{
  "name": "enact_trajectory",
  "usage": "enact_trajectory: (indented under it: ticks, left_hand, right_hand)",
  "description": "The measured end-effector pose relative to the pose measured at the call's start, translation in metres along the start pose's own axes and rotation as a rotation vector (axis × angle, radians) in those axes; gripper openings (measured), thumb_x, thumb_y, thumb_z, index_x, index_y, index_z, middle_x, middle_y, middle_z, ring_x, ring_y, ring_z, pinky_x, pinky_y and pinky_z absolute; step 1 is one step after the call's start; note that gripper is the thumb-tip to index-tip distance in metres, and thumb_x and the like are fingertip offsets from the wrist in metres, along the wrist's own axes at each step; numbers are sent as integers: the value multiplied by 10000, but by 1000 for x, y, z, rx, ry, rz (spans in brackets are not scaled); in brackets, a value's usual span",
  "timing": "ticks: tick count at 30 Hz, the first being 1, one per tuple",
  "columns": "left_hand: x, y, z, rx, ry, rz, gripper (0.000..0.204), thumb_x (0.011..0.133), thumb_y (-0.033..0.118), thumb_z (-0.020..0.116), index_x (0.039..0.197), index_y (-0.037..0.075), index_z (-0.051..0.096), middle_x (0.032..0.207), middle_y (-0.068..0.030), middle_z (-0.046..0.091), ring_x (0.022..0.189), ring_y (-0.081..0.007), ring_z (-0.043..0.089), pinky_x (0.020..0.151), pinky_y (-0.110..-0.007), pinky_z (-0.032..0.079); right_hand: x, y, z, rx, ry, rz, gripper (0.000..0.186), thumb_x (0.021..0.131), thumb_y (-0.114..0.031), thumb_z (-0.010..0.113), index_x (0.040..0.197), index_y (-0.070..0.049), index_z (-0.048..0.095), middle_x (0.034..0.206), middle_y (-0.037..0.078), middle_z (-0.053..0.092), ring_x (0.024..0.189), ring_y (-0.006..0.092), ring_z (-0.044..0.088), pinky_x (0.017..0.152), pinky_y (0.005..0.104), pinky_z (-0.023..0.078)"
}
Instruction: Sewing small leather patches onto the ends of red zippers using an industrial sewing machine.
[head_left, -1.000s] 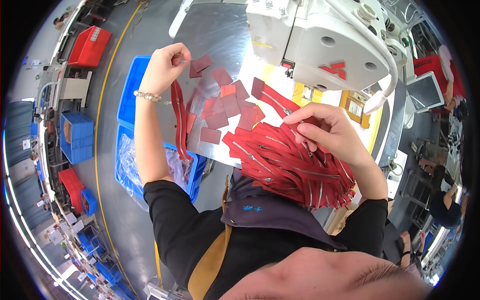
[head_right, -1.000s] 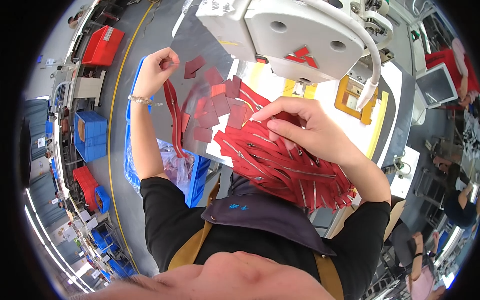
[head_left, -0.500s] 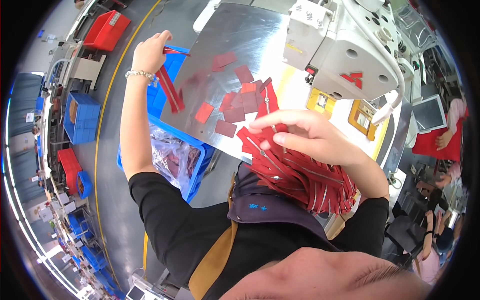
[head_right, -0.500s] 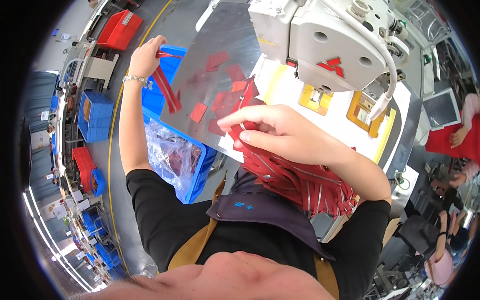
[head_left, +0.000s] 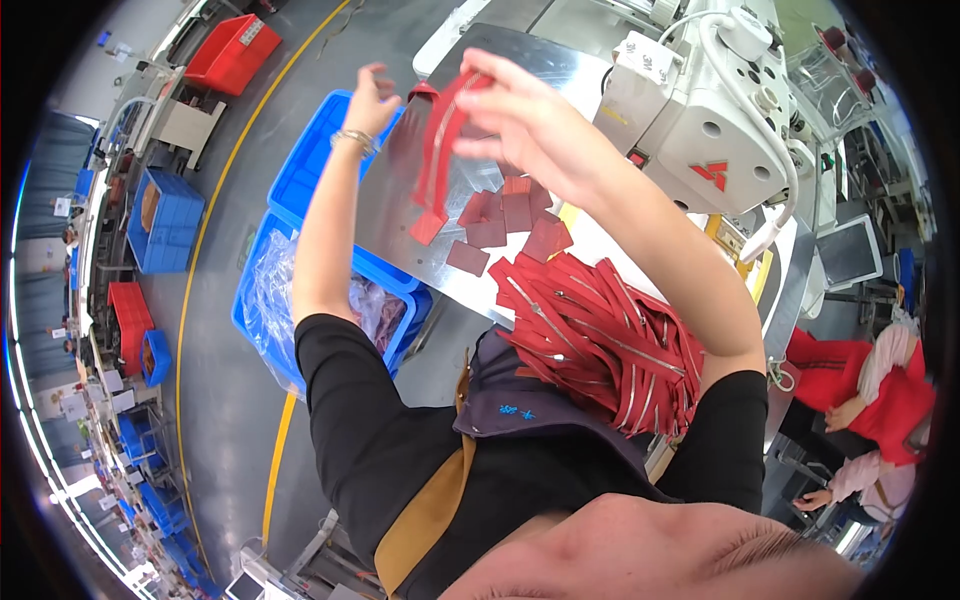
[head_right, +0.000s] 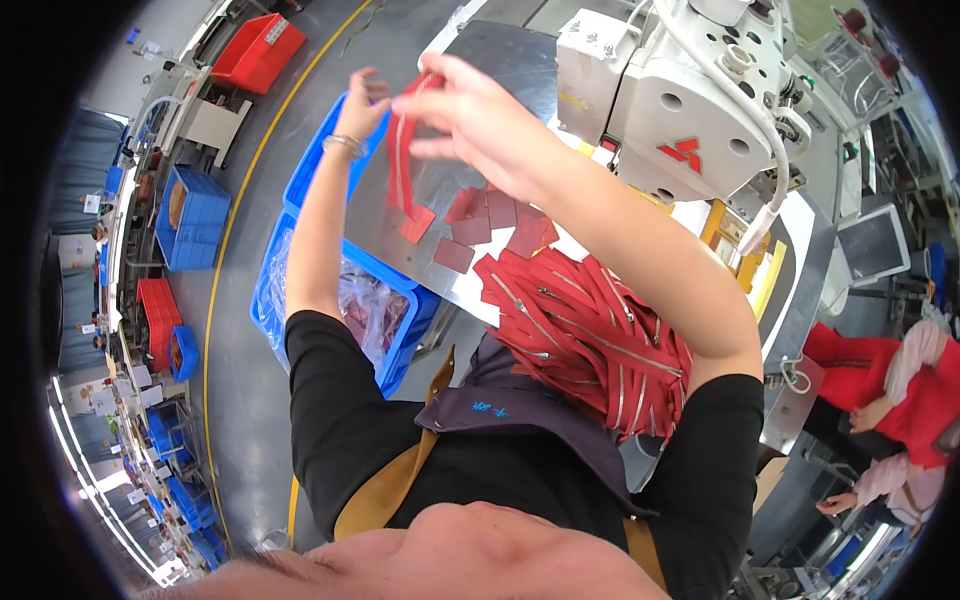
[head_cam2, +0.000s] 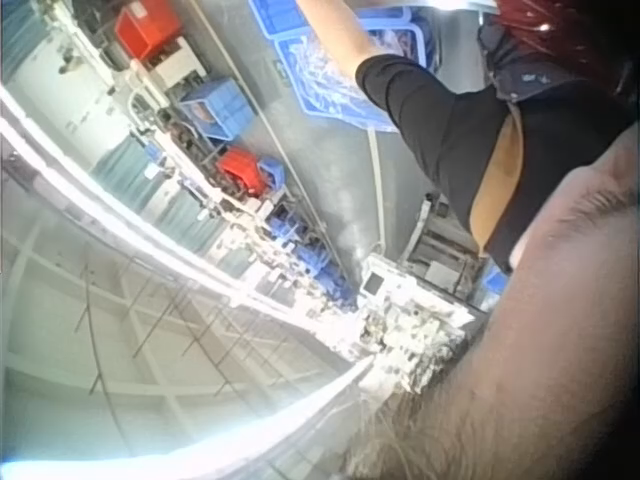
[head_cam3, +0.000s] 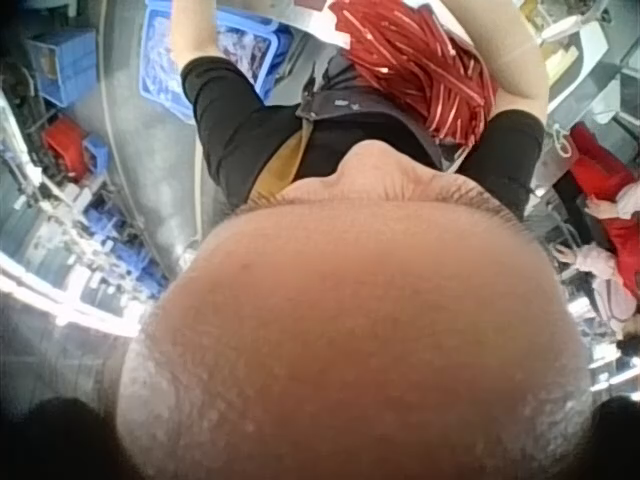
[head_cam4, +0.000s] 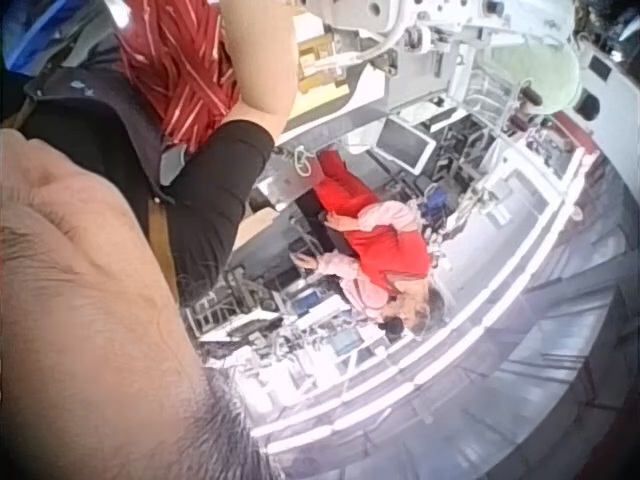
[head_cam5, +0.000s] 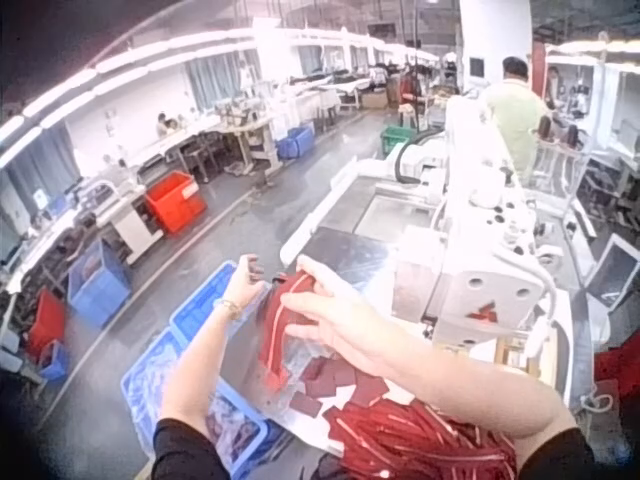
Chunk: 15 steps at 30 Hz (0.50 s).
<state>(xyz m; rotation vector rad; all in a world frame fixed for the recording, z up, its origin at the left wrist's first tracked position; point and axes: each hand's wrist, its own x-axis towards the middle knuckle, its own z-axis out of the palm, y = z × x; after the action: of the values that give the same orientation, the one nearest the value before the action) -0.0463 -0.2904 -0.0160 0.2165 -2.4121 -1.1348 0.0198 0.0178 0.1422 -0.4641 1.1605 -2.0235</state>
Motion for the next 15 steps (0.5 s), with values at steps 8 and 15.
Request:
enact_trajectory:
  ticks: [8, 15]
  left_hand:
    - [-84, 70, 32, 206, -387, 260, 169, 799, 131, 563, 896, 33, 661, 995, -136, 655, 881, -271, 637, 777, -361, 501]
    - [-97, 60, 41, 319, -409, 412, 521, 860, 322, 582, 1298, 54, 490, 1370, -206, 429, 1244, -337, 441, 1020, -394, 369]
  right_hand:
    - [68, 7, -18, 424, 158, -189, 264, 870, -184, 587, 1058, -45, 465, 1210, 75, 464, 1276, 264, 368, 1065, 522, 313]
    - [84, 25, -29, 472, -1, -259, 746, 862, -214, 572, 1411, 3, 116, 1466, 117, 178, 1395, 291, 172, 1119, 520, 188]
